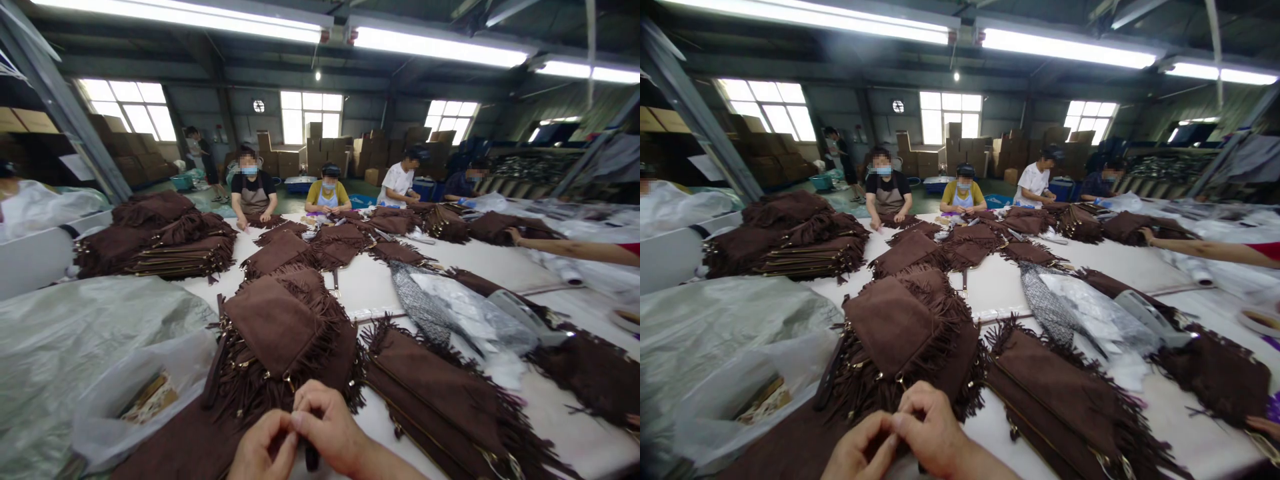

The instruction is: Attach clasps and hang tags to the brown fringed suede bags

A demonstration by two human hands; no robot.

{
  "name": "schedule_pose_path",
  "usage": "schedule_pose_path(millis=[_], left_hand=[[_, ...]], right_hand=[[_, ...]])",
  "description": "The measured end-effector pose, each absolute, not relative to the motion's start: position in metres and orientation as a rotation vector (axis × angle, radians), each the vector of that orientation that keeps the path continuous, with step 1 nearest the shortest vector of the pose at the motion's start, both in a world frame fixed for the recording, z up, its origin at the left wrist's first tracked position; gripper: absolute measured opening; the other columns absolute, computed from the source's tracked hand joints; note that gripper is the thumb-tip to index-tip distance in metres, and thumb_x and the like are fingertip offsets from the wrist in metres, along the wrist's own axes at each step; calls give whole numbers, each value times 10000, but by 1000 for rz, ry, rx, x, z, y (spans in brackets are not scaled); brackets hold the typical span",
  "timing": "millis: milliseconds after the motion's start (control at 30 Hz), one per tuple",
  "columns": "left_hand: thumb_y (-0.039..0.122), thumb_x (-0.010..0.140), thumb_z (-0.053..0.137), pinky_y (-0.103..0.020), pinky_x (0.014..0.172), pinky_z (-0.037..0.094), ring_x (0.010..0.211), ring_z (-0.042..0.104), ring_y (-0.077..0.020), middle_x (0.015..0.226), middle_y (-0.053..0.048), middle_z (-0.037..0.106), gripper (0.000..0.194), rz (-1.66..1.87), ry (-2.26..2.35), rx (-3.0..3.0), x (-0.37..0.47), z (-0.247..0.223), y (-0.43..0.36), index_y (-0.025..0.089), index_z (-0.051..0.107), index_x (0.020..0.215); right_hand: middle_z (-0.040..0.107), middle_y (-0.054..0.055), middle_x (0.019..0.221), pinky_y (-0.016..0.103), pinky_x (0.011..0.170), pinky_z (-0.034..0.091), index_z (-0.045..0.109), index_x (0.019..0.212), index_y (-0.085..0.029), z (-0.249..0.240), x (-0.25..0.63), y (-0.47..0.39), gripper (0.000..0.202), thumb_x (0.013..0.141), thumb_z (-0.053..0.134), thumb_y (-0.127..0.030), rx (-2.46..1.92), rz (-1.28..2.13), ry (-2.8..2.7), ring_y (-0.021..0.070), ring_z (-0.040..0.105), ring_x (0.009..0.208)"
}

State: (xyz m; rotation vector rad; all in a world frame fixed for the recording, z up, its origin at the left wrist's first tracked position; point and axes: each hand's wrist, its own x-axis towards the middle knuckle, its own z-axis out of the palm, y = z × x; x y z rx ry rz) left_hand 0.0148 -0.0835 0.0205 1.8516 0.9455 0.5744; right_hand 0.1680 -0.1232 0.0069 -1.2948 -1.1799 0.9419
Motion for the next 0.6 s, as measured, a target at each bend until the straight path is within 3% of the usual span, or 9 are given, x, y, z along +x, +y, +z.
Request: schedule_pose_path(millis=[100,233,367,433,500,600], left_hand=[[357,797,629,-260,759,538,848,648,-196,975,-82,683,276,735,862,1811,18,19,-83,193,672,1014],[319,816,625,-243,704,517,767,619,-181,811,-65,660,156,660,837,1922,20,12,-81,181,681,769],[318,889,548,-238,707,487,754,596,-164,773,-51,640,264,646,864,1925,14,12,-86,189,689,706],[302,897,532,-243,713,468,764,585,-163,766,-52,625,298,655,914,1927,11,18,-92,188,685,668],[275,884,541,-250,705,446,756,575,-161,742,-51,612,306,633,984,1922,8,21,-95,182,677,627],[266,840,577,-258,671,419,706,560,-153,698,-44,613,255,610,1137,1818,6,17,-97,168,680,629]], right_hand=[[616,61,980,310,832,441,547,557,-172,5,162,-123,180,708,643,-189,-1203,920,-1177,189,579,949],[594,85,1101,349,886,435,515,558,-173,0,157,-120,180,699,627,-177,-1226,884,-1200,214,574,1014],[620,89,1050,325,796,471,492,599,-178,-10,155,-124,251,746,655,-299,-1212,1060,-1090,201,614,910],[637,51,898,278,614,471,553,773,-187,-13,154,-131,253,798,629,-426,-1180,1307,-1035,152,612,681],[593,-15,718,226,476,396,570,987,-196,-16,155,-139,333,862,551,-504,-1171,1504,-1033,101,513,489],[578,-13,681,229,532,421,626,1045,-184,-22,159,-146,315,925,495,-445,-1299,1356,-1222,111,524,564]])
